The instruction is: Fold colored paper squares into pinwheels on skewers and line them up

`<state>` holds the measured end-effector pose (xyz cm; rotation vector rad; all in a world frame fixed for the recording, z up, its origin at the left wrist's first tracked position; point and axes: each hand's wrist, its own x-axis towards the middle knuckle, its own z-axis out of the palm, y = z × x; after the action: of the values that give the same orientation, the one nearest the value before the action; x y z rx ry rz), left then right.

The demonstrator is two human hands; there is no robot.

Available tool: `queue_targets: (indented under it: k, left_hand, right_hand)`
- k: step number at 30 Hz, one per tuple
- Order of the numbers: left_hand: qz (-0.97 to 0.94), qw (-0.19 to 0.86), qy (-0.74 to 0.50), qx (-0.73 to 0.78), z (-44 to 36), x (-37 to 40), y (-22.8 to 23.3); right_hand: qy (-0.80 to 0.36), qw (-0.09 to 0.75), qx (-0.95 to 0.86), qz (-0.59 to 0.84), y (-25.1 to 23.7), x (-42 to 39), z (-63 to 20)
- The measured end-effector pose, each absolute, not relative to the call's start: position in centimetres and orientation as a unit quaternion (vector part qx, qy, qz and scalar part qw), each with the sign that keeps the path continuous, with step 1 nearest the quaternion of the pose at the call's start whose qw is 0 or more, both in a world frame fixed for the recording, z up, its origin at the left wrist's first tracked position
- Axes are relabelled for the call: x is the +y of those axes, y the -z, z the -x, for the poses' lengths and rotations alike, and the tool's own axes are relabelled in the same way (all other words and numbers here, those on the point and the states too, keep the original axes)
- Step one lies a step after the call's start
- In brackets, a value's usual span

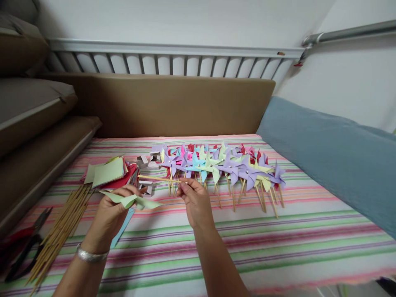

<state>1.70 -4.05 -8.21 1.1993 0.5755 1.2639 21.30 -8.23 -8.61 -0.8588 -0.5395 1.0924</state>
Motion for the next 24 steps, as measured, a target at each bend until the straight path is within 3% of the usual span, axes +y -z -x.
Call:
queue_targets:
  k: [11, 17, 24]
  left_hand:
    - [-0.475, 0.621, -0.574, 0.244, -1.4, -4.2, 8.1]
    - [-0.462, 0.613, -0.579, 0.276, -0.9, -3.6, 8.6]
    - [-0.428, 0.677, -0.551, 0.231, -0.6, -3.5, 8.7]
  right_hand:
    - [-0.552, 0.666, -0.300, 0.402, 8.7, -8.7, -20.7]
    - [-0.539, 0.684, -0.293, 0.395, 8.8, -8.5, -21.2]
    - [-0.538, 0.672, -0.303, 0.409, 8.9, -8.6, -21.3]
